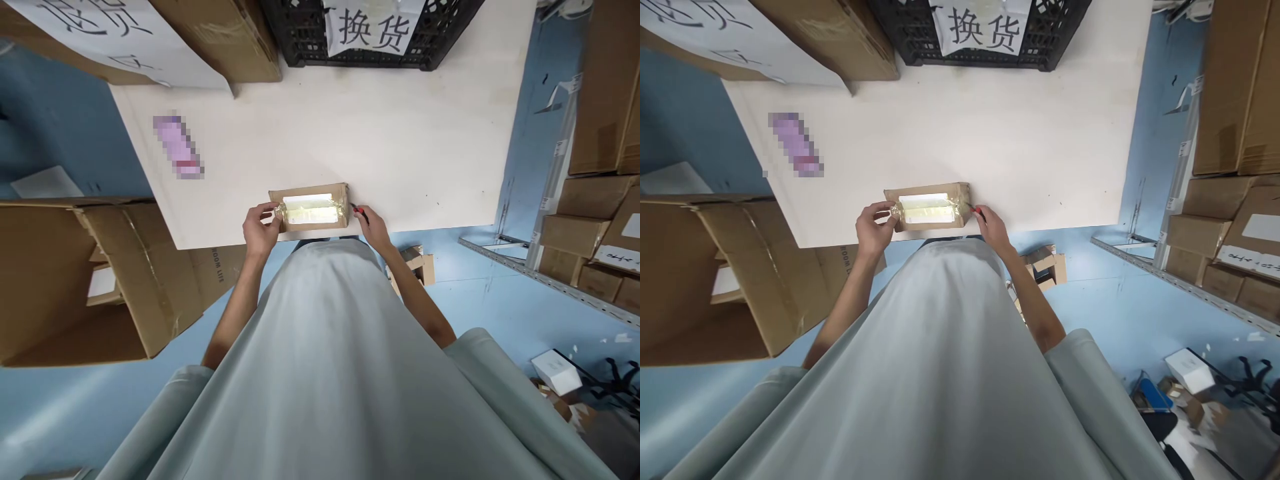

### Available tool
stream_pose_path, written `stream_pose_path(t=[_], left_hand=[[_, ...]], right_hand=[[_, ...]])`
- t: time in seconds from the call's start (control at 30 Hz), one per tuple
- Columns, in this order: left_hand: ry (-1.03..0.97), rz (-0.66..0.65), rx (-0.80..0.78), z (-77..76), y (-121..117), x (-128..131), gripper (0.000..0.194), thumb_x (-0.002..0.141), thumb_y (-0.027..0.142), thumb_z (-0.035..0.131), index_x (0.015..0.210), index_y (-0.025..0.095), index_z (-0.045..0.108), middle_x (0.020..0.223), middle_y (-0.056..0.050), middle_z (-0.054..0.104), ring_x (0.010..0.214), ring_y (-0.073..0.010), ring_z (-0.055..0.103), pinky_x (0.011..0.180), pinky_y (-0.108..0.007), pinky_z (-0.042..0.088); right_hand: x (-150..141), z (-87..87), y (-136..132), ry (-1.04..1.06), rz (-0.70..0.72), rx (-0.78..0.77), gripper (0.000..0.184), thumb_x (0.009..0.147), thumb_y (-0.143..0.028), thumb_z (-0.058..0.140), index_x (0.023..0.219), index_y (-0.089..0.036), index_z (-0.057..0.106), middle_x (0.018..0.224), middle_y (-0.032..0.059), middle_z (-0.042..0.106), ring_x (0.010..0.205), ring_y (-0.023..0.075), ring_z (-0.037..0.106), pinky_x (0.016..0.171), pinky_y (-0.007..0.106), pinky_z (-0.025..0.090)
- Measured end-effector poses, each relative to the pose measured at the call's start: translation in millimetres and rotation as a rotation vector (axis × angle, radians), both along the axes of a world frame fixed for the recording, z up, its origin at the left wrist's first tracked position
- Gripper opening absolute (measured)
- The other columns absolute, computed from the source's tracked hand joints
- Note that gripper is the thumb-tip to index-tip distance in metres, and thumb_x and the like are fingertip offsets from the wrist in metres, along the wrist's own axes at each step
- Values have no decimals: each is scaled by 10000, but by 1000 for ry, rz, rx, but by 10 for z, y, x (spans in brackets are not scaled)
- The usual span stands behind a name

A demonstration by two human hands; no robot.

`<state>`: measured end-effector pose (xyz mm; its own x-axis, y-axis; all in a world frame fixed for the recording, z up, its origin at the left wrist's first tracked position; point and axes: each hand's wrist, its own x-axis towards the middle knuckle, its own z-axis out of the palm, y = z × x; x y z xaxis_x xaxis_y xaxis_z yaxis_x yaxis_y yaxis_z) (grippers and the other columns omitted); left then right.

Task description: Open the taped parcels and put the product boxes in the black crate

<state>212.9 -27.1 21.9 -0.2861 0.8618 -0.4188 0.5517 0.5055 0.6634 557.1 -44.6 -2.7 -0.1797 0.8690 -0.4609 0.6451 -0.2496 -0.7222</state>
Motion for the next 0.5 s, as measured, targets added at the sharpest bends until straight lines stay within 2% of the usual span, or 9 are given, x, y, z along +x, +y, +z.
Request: stream_pose_path(t=[0.13,0.3,0.4,0.5], left_hand=[[69,32,5,0,-78,-268,369,964,290,688,1318,232,778,1431,-143,750,1222,-269,758,1034,-403,672],[121,61,-52,-98,-103,-622,412,947,251,683,1337,213,811,1311,-140,754,1000,-239,759,1036,-415,645],[130,50,-105,-123,-83,-730,440,883,223,729,1313,210,822,1234,-120,749,911,-233,754,1032,-430,647],[54,10,-68,5,-114,-720,503,894,225,727,1393,210,792,1352,-142,745,975,-239,782,1007,-425,669]], right_hand=[[-24,-44,-42,-56,-139,-1,587,1224,-563,196,1454,-213,607,1380,184,820,1257,277,767,1108,393,573],[-268,-27,67,81,-101,-20,604,1201,-636,276,1417,-207,643,1344,161,817,1128,260,794,1061,387,594],[-532,97,151,153,-65,-35,631,1195,-681,279,1443,-228,642,1301,128,813,1123,256,787,999,366,605],[-775,298,216,178,-25,-43,651,1195,-722,272,1427,-248,654,1239,102,812,1106,256,768,953,352,608]])
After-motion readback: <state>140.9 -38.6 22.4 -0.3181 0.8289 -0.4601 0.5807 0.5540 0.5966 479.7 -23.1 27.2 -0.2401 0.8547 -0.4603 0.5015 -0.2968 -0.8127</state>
